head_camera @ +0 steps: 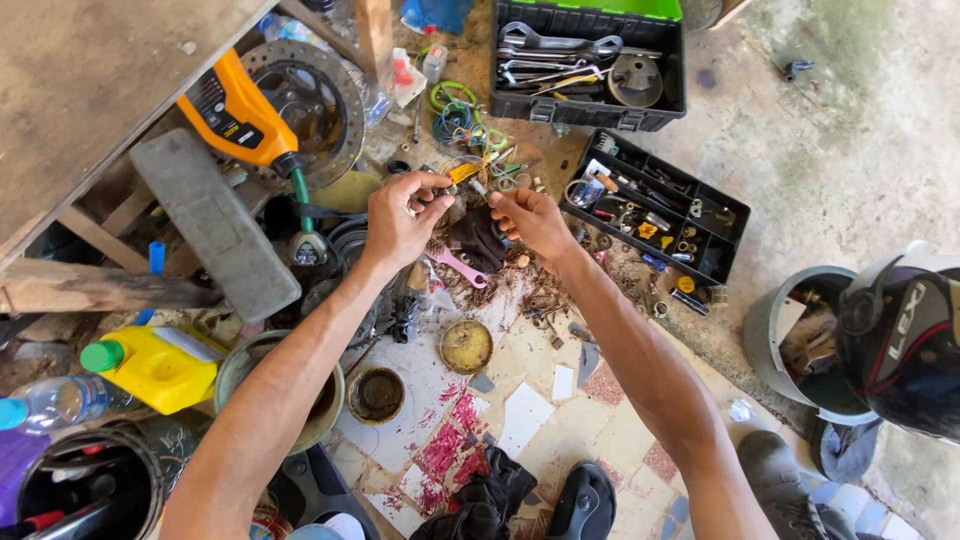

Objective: The recorder is assembling or repairing small mechanical and electrical components for a vehicle.

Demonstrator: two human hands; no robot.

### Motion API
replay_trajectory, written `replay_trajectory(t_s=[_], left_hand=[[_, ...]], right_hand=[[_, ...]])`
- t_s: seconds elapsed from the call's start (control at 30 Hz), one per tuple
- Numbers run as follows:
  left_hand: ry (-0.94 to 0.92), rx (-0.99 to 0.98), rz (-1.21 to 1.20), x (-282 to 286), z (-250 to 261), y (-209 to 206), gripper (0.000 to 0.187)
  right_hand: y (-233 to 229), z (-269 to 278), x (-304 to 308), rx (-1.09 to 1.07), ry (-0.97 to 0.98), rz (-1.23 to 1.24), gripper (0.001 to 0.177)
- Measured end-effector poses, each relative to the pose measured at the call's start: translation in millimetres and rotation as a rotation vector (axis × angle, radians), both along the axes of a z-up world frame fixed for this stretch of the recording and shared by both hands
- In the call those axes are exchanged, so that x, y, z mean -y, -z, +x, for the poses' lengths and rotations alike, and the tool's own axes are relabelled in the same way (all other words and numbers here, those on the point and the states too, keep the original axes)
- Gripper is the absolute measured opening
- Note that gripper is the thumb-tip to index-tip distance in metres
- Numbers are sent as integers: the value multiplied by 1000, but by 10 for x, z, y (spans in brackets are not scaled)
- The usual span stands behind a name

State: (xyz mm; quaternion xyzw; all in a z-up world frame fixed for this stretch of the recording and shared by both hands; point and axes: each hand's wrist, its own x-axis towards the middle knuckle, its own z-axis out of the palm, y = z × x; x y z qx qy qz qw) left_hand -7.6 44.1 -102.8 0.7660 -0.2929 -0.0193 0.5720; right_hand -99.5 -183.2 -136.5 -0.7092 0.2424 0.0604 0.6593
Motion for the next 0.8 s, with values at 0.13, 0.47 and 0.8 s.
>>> replay_trajectory(t_s=[0.13, 0.47, 0.8], left_hand=[[83, 48, -65, 269, -82, -247, 24], [187, 88, -118, 995, -386, -495, 21], [341, 75, -110, 1709, -793, -460, 23]], right_hand=[[-380, -92, 94, 68, 12, 112, 30], [-871, -534, 498, 192, 119, 307, 34], [-741, -1111, 1059, 229, 248, 223, 26]])
